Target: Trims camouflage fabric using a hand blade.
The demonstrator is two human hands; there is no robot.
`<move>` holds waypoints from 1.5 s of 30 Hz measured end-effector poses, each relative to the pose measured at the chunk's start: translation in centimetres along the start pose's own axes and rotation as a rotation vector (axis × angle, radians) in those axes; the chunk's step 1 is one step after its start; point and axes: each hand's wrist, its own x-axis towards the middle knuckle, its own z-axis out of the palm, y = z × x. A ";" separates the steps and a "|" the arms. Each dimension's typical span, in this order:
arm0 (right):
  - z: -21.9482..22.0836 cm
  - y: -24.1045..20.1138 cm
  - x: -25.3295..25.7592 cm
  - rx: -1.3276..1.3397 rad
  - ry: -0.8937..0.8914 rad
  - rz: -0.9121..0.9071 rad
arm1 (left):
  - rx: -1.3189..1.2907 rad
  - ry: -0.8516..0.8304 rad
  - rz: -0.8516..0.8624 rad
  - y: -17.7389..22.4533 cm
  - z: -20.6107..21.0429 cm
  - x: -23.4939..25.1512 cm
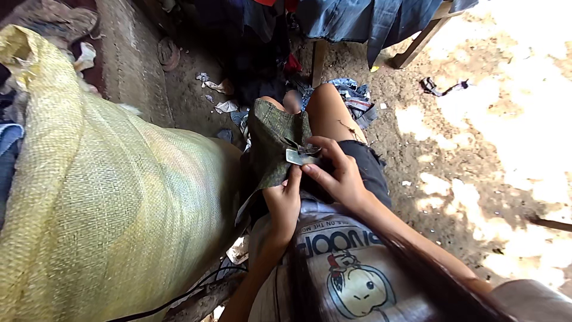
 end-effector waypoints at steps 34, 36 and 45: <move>-1.9 -0.8 5.9 0.610 -0.287 0.259 | -0.029 0.038 -0.334 2.9 -3.0 3.2; -1.7 -1.2 6.2 0.477 -0.317 0.130 | 0.001 -0.028 -0.397 3.3 -2.8 2.8; -2.4 -0.3 8.2 0.498 -0.260 0.199 | 0.117 -0.113 -0.311 2.8 -4.8 4.0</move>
